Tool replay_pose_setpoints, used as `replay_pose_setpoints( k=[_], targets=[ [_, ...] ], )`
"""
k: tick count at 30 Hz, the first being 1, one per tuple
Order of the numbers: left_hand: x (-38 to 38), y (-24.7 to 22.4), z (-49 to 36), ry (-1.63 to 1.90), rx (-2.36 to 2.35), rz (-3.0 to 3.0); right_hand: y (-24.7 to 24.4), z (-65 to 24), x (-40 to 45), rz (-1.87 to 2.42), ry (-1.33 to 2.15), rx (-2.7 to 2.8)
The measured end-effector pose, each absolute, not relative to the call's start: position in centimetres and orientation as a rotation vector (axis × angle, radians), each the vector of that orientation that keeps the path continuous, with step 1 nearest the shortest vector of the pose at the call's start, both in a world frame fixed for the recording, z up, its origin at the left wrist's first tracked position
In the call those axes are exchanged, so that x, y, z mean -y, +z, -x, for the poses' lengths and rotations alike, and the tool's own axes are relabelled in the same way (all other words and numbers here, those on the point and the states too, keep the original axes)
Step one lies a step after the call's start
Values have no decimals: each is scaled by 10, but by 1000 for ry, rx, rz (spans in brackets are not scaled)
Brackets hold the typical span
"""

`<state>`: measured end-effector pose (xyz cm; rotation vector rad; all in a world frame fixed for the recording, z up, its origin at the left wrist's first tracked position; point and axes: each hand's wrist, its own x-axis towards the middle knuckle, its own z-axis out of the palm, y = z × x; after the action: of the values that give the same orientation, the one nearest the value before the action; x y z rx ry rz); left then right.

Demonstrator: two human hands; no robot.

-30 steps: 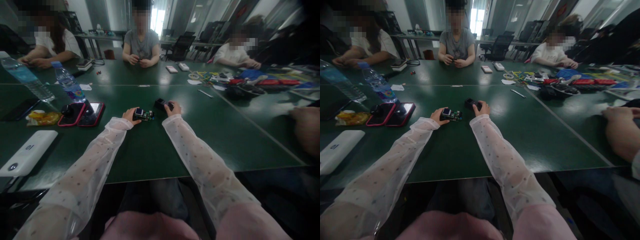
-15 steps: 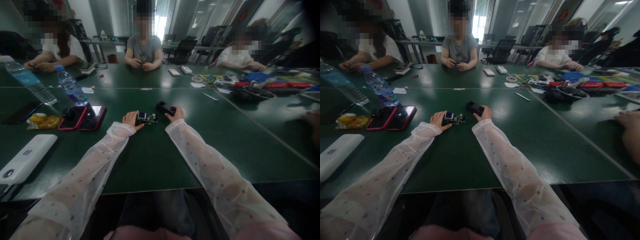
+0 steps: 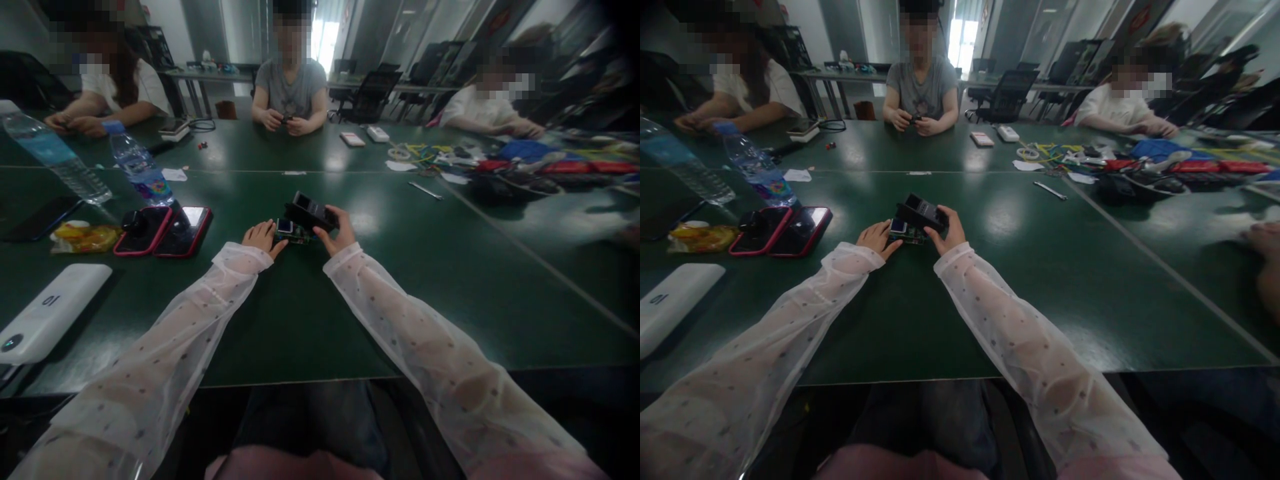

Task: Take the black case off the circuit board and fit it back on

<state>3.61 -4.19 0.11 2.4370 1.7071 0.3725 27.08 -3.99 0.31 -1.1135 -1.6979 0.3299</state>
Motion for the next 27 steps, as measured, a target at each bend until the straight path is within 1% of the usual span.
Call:
replay_pose_setpoints(
  k=[5, 10, 16, 19, 21, 24, 27],
  targets=[
    [43, 0, -38, 304, -1794, -2488, -4, -269, 34, 1023, 288, 1817],
    [43, 2, -38, 287, -1785, -2490, -9, -269, 31, 1040, 377, 1930],
    [42, 10, -37, 402, -1786, -2300, -12, -271, 28, 1170, 437, 2000],
    [39, 11, -35, 520, -1767, -2183, -9, -272, 28, 1134, 473, 2051],
    [38, 11, -32, 589, -1694, -2192, -6, -271, 30, 1079, 437, 2102],
    [38, 10, -30, 568, -1572, -2262, -3, -269, 34, 1050, 349, 2133],
    [38, 10, -29, 526, -1562, -2257, -6, -268, 35, 1026, 349, 2108]
  ],
)
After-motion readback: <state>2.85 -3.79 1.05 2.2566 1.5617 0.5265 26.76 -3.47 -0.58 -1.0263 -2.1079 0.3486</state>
